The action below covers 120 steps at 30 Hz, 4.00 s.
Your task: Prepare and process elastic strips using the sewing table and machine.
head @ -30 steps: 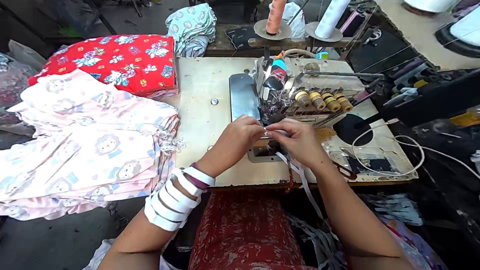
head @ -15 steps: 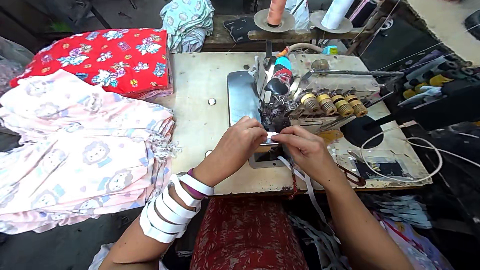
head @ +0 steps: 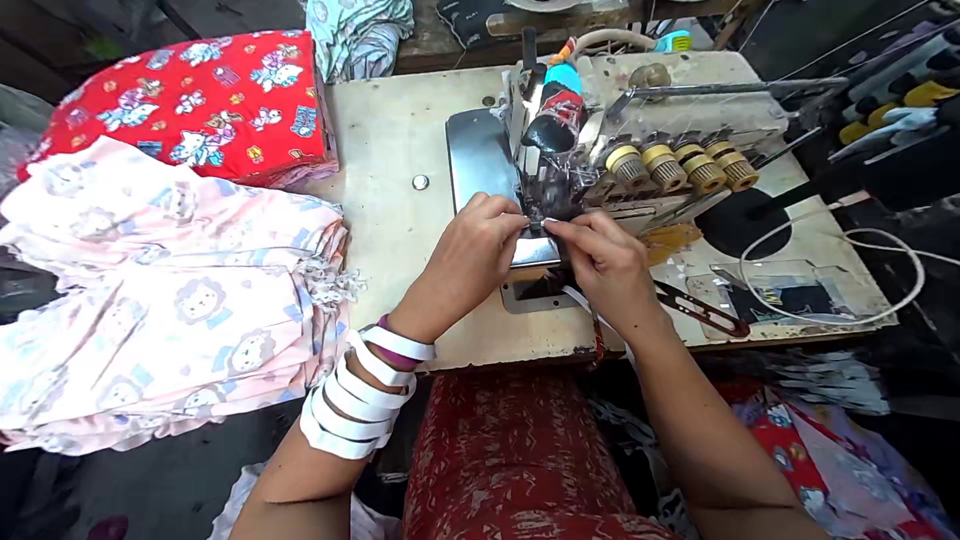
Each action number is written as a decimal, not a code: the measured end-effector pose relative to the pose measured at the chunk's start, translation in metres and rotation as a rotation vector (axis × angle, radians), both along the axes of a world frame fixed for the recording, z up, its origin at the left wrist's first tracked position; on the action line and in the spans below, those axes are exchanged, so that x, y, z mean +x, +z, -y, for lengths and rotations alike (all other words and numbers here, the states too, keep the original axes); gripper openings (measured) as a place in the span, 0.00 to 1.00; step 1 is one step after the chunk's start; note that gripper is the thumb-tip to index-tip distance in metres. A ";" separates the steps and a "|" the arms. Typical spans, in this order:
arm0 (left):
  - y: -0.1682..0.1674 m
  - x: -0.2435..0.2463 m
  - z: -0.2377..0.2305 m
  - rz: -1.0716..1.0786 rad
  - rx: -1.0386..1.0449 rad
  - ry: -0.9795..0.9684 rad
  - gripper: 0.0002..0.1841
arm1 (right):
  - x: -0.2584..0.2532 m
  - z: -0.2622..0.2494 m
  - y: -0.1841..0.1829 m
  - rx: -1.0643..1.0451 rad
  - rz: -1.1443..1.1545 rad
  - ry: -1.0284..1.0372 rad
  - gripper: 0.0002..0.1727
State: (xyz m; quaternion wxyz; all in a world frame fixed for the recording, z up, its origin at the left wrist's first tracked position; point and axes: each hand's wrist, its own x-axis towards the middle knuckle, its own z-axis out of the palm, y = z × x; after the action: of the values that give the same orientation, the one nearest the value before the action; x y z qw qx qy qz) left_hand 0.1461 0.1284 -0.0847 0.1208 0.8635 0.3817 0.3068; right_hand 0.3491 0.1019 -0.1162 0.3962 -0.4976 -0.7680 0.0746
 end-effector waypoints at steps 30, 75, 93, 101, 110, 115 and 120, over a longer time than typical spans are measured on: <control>0.007 0.076 0.125 0.646 -0.236 -0.087 0.10 | 0.023 0.121 0.023 -0.460 -1.099 0.074 0.06; -0.043 -0.024 0.178 0.708 -0.841 0.021 0.04 | -0.034 0.155 0.003 -0.677 0.029 0.530 0.39; -0.085 -0.099 0.184 0.274 -0.354 0.503 0.05 | 0.078 0.137 -0.049 -0.615 -0.342 -0.145 0.16; -0.118 -0.094 0.173 0.163 0.016 0.535 0.03 | 0.082 0.139 -0.065 -0.513 -0.403 -0.216 0.11; -0.131 -0.099 0.169 0.157 0.094 0.738 0.18 | 0.085 0.134 -0.069 -0.476 -0.490 -0.187 0.07; -0.133 -0.101 0.169 0.205 0.046 0.717 0.18 | 0.089 0.135 -0.071 -0.470 -0.484 -0.156 0.05; -0.135 -0.104 0.169 0.237 0.035 0.701 0.17 | 0.088 0.135 -0.069 -0.473 -0.438 -0.163 0.07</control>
State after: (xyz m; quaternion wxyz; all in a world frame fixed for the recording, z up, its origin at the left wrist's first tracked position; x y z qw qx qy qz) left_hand 0.0419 -0.0409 -0.2200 0.0369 0.6408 0.6322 0.4340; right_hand 0.4366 -0.0332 -0.1855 0.4299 -0.6078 -0.5838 0.3240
